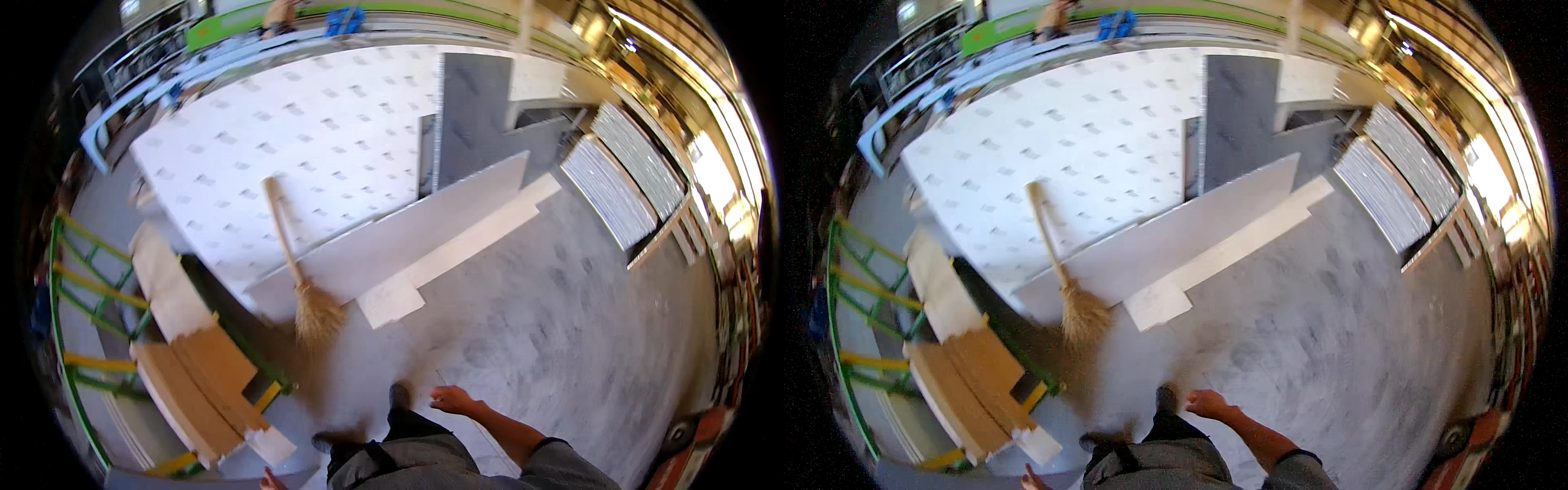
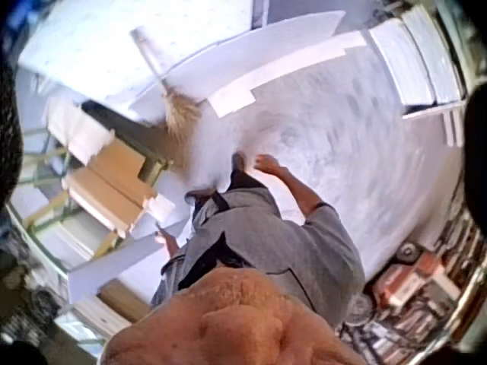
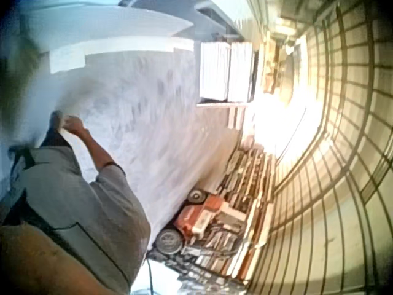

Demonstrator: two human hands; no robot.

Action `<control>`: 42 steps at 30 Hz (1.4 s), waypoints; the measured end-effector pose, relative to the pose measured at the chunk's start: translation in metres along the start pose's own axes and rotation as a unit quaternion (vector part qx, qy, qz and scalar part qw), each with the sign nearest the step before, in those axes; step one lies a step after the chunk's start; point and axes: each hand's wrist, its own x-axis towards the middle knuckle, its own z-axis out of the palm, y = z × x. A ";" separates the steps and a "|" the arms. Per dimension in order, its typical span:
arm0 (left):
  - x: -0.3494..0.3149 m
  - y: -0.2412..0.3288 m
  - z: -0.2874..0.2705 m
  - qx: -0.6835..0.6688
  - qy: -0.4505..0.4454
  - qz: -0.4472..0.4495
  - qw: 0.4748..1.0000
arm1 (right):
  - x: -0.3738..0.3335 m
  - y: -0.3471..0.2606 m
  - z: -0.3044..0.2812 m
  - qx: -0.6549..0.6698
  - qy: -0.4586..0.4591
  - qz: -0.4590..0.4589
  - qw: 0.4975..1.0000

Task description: The person walks through a workshop carrying a smartphone and eyeglasses, then picks up a large rectangular panel from a stack. They place the panel on a workbench and wipe its surface with a cloth. The person then lifts the panel again and moves it to a different location.

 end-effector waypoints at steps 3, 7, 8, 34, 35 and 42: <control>-0.013 0.086 0.119 -0.093 -0.139 0.252 0.953 | -0.057 0.088 -0.019 0.163 0.052 0.166 0.971; -0.064 0.243 0.225 -0.021 -0.228 0.296 0.927 | -0.117 0.148 -0.036 0.172 0.117 0.278 0.938; -0.083 0.284 0.248 0.003 -0.243 0.344 0.907 | -0.130 0.159 -0.032 0.179 0.141 0.292 0.929; -0.263 0.636 0.679 0.217 -0.305 0.465 0.802 | 0.119 0.281 -0.490 0.225 0.202 0.232 0.925; -0.271 0.654 0.681 0.226 -0.306 0.454 0.806 | 0.141 0.284 -0.526 0.209 0.219 0.207 0.930; -0.314 0.737 0.721 0.215 -0.278 0.477 0.806 | 0.337 0.273 -0.811 -0.012 0.294 -0.130 0.947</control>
